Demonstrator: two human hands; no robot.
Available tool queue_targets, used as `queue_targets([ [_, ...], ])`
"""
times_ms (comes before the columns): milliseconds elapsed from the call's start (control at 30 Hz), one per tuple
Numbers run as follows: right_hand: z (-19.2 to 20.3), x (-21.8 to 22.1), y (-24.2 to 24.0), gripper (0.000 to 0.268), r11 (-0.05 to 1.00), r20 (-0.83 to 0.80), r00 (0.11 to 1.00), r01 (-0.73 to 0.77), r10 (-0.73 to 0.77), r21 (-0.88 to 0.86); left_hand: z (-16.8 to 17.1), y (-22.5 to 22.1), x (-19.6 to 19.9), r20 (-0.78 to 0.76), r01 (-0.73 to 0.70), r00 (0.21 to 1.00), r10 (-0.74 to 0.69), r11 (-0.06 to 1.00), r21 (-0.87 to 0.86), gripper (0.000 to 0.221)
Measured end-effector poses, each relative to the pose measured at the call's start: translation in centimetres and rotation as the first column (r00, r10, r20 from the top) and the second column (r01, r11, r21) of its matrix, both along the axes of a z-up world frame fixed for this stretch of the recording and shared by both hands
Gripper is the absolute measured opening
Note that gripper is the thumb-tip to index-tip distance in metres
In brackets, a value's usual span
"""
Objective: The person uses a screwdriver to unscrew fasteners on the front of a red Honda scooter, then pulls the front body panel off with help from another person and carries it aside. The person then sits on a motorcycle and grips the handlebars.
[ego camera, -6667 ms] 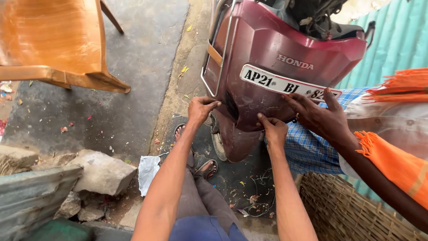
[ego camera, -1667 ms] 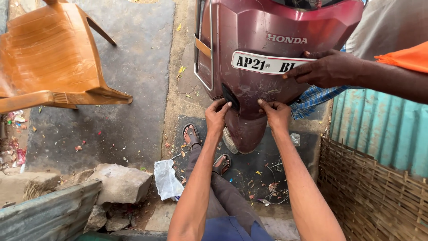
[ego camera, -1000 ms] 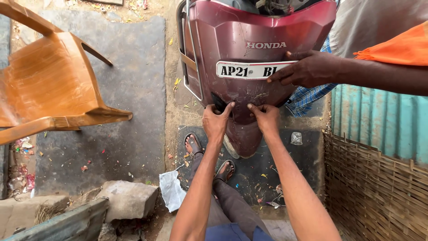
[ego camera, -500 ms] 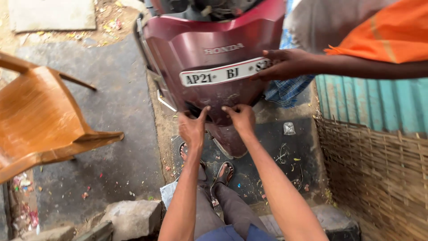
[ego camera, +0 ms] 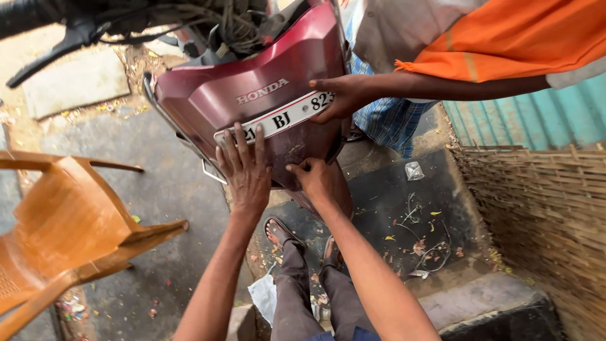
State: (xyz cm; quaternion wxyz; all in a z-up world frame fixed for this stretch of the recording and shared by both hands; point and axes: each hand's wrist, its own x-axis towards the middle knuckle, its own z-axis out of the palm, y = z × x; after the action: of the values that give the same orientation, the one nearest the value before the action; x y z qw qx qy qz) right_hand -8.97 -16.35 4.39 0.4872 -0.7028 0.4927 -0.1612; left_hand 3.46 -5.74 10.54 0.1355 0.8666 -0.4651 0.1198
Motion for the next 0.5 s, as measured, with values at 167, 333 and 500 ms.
queue_targets([
  [167, 0.7, -0.2, 0.6, 0.044, 0.999, -0.042, 0.999, 0.033, -0.034, -0.031, 0.5, -0.7, 0.9, 0.275, 0.057, 0.954, -0.12, 0.973, 0.225, 0.106],
  [333, -3.9, -1.4, 0.7, 0.04, 0.985, 0.146, 0.977, 0.146, -0.159, 0.096, 3.2, -1.2, 0.2, -0.07, 0.087, 0.995, -0.072, 0.966, 0.243, 0.112],
  [500, -11.6, -3.3, 3.0, 0.072, 0.882, 0.342, 0.83, 0.33, -0.441, 0.336, 2.7, -0.6, 0.8, -0.039, 0.163, 0.987, -0.158, 0.963, 0.216, 0.112],
])
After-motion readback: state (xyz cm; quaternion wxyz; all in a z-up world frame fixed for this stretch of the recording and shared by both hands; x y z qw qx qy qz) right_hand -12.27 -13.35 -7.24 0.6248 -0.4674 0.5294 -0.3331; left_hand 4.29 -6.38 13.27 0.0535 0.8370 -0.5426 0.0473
